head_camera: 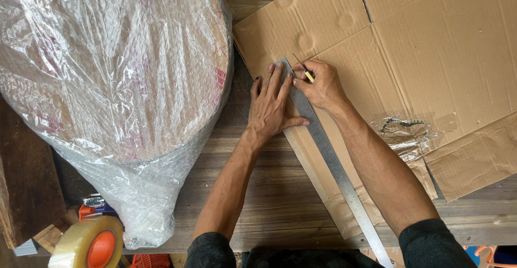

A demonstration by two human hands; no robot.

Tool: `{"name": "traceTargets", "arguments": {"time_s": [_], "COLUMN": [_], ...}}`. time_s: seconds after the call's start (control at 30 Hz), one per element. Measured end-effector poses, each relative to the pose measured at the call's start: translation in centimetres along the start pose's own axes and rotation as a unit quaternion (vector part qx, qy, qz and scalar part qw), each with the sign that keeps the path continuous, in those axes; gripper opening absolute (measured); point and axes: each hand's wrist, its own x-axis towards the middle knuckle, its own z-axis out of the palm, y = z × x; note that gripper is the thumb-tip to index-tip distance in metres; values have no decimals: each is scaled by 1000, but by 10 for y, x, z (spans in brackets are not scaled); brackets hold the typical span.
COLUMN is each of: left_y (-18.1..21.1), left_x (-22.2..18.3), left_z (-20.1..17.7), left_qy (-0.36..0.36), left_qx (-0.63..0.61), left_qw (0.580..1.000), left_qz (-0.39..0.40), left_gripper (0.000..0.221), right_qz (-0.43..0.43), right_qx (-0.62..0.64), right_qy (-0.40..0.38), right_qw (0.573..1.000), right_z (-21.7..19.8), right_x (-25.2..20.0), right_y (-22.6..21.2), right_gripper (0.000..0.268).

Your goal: The person cuts shapes and lines into a large cardboard sheet using a utility knife and a long metal ruler on a wooden table.

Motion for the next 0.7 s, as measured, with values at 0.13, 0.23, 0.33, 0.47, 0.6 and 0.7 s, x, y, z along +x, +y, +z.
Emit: {"name": "traceTargets", "arguments": {"time_s": [0.13, 0.23, 0.33, 0.47, 0.6, 0.7], "left_y": [2, 2, 4, 6, 5, 5], "left_x": [2, 2, 4, 5, 6, 6], "left_z": [-2, -2, -4, -5, -3, -4], "left_qy": [-4, -6, -7, -12, -14, -14], "left_qx": [0, -1, 4, 2, -9, -11], "left_qw": [1000, 1000, 1000, 1000, 1000, 1000], "left_qz": [2, -1, -2, -5, -4, -5], "left_gripper": [129, 129, 129, 129, 129, 129], "right_qz": [3, 11, 23, 33, 42, 40], "right_qx": [4, 6, 15, 27, 29, 26], "right_qy": [7, 6, 12, 15, 16, 14], "right_qw": [1000, 1000, 1000, 999, 999, 999], "right_z": [-2, -4, -4, -3, -4, -4], "right_x": [-1, -2, -3, -3, -3, -4], "right_y": [-1, -4, -4, 1, -1, -4], "right_gripper": [31, 30, 31, 29, 29, 29]}}
